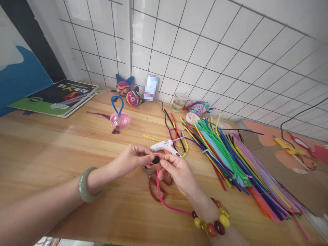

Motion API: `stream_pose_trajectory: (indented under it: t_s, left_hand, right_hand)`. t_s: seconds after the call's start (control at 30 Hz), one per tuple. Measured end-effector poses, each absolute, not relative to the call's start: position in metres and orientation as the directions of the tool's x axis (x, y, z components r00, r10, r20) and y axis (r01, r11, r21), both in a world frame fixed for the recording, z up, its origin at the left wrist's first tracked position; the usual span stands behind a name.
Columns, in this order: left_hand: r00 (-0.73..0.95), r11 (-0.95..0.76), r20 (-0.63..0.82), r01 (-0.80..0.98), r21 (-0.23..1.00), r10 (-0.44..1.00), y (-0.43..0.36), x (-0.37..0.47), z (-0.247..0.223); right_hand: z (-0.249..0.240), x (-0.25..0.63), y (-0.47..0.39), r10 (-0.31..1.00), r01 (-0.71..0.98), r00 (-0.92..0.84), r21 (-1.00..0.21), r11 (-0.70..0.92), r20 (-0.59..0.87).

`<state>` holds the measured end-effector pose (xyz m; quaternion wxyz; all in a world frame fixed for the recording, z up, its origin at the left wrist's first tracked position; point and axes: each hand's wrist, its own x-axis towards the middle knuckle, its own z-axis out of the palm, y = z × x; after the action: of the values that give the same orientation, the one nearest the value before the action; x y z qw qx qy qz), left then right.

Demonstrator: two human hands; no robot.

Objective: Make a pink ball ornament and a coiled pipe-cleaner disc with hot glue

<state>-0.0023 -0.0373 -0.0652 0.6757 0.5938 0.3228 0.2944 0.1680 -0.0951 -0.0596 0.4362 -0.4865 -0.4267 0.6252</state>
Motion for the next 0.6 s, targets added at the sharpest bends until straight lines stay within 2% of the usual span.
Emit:
stream_pose_trajectory:
  t_s: [0.33,0.6]
  left_hand:
    - [0.599,0.04,-0.034,0.004,0.999,0.8,-0.0407,-0.0007,-0.0603]
    - [0.616,0.099,-0.064,-0.023,0.995,0.785,-0.0412,-0.0001,-0.061]
  right_hand:
    - [-0.0606,0.1677,-0.0949,0.965,-0.126,-0.127,-0.961,-0.246,-0.231]
    - [-0.0596,0.1668,-0.0954,0.972,-0.054,-0.11,-0.975,-0.216,-0.209]
